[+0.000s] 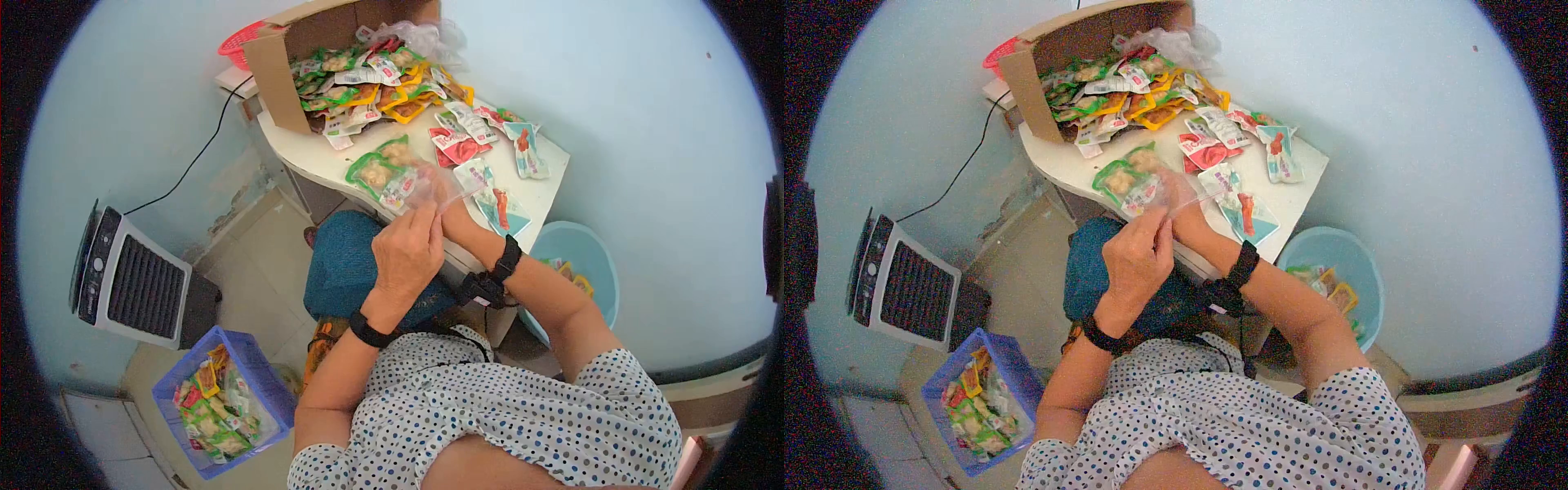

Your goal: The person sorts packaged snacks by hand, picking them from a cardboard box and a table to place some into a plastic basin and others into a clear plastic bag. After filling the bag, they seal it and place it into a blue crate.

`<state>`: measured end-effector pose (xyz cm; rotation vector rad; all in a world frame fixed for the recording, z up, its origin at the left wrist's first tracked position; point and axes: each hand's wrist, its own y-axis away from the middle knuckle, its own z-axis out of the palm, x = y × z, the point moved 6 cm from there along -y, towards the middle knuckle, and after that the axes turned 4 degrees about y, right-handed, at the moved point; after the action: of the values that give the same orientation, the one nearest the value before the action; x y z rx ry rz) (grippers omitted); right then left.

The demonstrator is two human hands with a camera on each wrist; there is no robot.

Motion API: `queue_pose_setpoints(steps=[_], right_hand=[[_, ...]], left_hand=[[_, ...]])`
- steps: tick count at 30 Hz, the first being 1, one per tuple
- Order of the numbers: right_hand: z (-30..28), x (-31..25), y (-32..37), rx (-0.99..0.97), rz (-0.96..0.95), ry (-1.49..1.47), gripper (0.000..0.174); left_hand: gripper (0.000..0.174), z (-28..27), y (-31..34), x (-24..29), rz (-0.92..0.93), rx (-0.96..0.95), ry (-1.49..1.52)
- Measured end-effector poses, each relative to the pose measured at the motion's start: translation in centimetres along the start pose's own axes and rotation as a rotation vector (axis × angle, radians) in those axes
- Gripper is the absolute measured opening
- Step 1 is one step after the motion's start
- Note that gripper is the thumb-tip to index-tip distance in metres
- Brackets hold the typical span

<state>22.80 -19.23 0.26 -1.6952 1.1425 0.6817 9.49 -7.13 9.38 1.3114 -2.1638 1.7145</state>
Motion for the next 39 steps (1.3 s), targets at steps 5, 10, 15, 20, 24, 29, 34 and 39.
queue_pose_setpoints(steps=[5,10,15,20,24,29,34,39], right_hand=[[1.0,-2.3,0.3,-0.114,-0.231,0.611,0.034],[3.5,-0.3,-1.4,-0.226,-0.102,0.724,0.043],[3.6,-0.7,-1.4,-0.239,-0.336,0.744,0.043],[-2.8,-8.6,3.1,-0.507,-0.270,0.557,0.035],[-6.1,-14.9,5.3,-0.853,-0.105,0.552,0.026],[-8.5,-18.9,0.9,-0.528,0.057,0.161,0.026],[-3.2,-17.6,-7.7,-0.434,-0.048,0.171,0.027],[4.5,-13.0,-15.9,-0.335,-0.330,0.603,0.026]], left_hand=[[0.015,-0.1,0.2,0.3,0.022,0.014,0.014],[0.015,-0.2,0.1,0.2,0.013,-0.004,0.007],[0.014,-0.4,0.0,0.0,0.029,0.047,0.029],[0.015,-0.8,0.2,-0.5,-0.022,0.074,0.064],[0.015,-0.7,0.6,-0.6,-0.025,0.065,0.067],[0.012,0.0,1.0,-0.3,0.010,-0.002,-0.021],[0.011,0.1,1.3,-0.4,-0.002,-0.027,0.001],[0.013,0.3,1.5,-0.9,0.029,-0.047,0.043]])
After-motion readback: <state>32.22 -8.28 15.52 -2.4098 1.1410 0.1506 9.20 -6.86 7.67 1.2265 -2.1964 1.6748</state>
